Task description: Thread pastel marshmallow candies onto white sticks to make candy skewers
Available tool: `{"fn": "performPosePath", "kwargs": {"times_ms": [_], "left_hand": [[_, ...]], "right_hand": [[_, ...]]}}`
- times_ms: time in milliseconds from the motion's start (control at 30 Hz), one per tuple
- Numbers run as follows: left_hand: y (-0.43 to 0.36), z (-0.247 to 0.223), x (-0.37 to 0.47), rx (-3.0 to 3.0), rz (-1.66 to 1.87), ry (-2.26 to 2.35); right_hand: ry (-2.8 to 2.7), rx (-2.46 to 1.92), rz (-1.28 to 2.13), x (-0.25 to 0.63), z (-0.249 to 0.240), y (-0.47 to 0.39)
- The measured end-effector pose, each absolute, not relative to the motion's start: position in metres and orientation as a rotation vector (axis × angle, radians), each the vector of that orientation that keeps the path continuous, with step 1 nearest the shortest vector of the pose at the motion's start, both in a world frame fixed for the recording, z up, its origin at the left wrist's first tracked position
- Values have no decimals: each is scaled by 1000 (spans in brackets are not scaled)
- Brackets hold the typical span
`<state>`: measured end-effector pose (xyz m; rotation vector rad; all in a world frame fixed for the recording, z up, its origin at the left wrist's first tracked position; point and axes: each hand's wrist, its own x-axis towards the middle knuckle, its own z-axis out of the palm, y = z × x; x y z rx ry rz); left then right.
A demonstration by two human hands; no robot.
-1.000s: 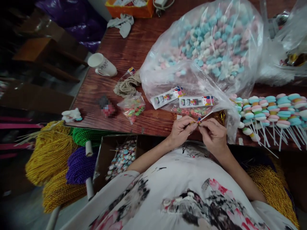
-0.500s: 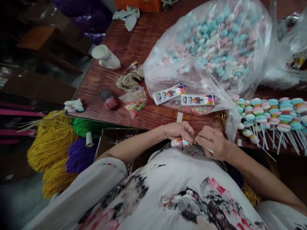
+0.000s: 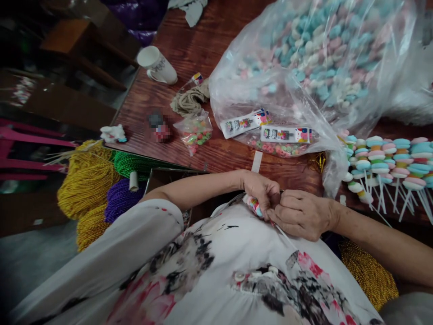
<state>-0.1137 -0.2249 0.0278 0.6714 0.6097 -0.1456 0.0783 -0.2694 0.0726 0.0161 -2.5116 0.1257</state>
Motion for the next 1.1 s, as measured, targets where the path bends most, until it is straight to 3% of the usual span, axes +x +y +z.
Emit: {"fn": "performPosePath", "kwargs": {"times_ms": [233, 400, 633, 800, 967, 1100], "left_hand": [[-222, 14, -117, 825, -388, 228], [-207, 20, -123, 1025, -333, 158], [-175, 72, -149, 2080, -363, 374], [-196, 91, -150, 2885, 273, 661], [-201, 73, -156, 3152, 1049, 520], [-195, 48, -162, 3149, 1225, 600]], "right_hand": [[-2490, -7, 105, 78, 55, -270], [-2552, -149, 30, 77, 53, -271], [-2571, -398, -52, 69, 44, -269], [-2389, -688, 165, 69, 34, -252], [-2023, -862, 800, 70, 41, -247], [-1646, -1091, 1314, 61, 36, -249]]}}
